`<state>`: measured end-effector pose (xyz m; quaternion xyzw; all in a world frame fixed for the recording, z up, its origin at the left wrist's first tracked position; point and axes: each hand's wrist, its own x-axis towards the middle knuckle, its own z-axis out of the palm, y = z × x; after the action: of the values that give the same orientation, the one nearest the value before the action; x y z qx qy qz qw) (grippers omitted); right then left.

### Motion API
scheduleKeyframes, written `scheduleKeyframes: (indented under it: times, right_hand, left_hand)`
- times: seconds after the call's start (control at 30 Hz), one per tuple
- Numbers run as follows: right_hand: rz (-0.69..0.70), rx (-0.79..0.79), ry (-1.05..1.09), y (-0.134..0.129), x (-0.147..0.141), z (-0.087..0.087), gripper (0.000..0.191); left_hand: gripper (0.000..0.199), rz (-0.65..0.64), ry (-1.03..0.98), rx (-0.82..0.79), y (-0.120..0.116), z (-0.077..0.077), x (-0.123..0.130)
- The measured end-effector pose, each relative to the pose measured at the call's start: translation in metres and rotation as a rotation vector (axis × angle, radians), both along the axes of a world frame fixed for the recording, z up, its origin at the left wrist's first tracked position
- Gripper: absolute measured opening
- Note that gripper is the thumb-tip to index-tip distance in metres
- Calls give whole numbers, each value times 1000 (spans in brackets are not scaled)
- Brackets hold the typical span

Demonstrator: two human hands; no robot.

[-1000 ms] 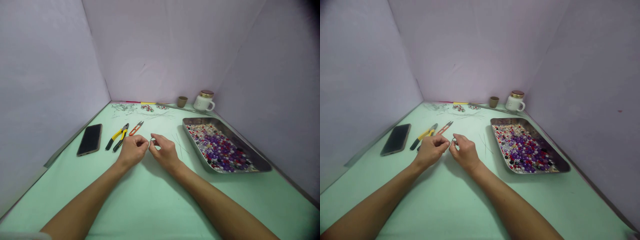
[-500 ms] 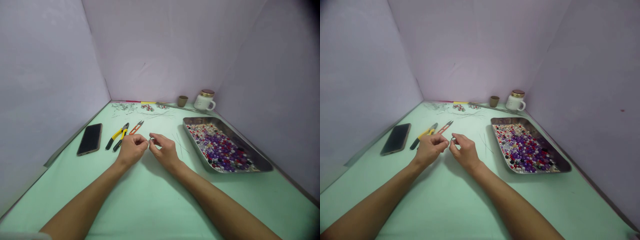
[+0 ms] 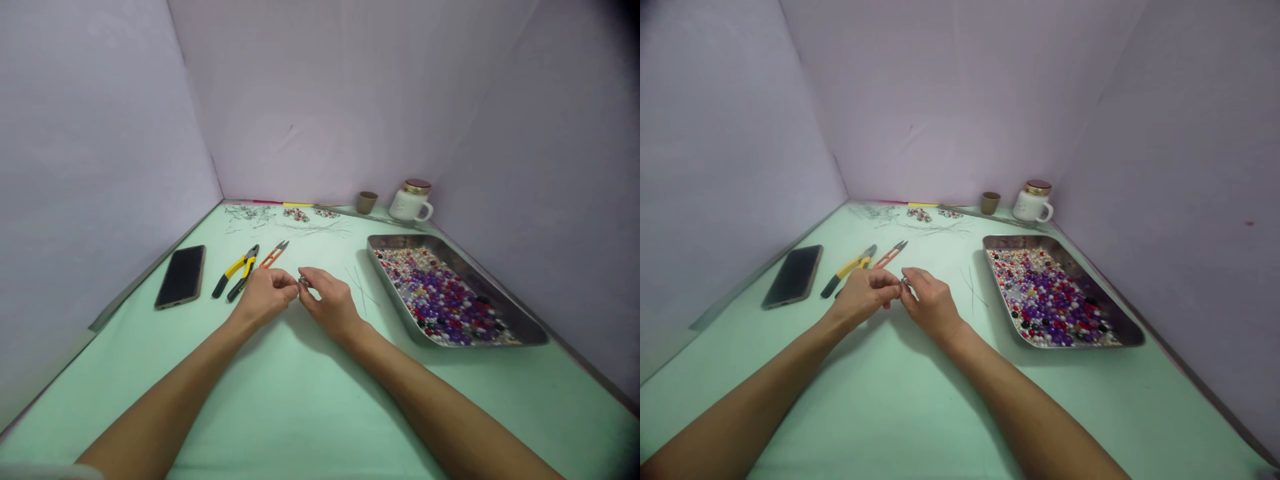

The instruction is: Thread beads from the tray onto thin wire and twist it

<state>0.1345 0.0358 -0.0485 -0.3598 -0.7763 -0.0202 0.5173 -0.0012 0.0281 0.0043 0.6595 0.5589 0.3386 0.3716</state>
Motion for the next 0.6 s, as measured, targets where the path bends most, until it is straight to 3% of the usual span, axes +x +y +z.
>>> scheduleKeyframes:
  times: [0.2, 0.43, 0.6]
  right_hand:
    - [6, -7, -73, 0, 0, -1, 23]
    - [13, -122, -69, -2, -1, 2, 23]
    - [8, -194, -75, -2, 0, 3, 25]
  left_hand:
    - [10, 18, -33, -26, 2, -3, 0]
    - [12, 47, -123, -46, 4, -7, 1]
    - [12, 29, -38, 69, 5, -12, 0]
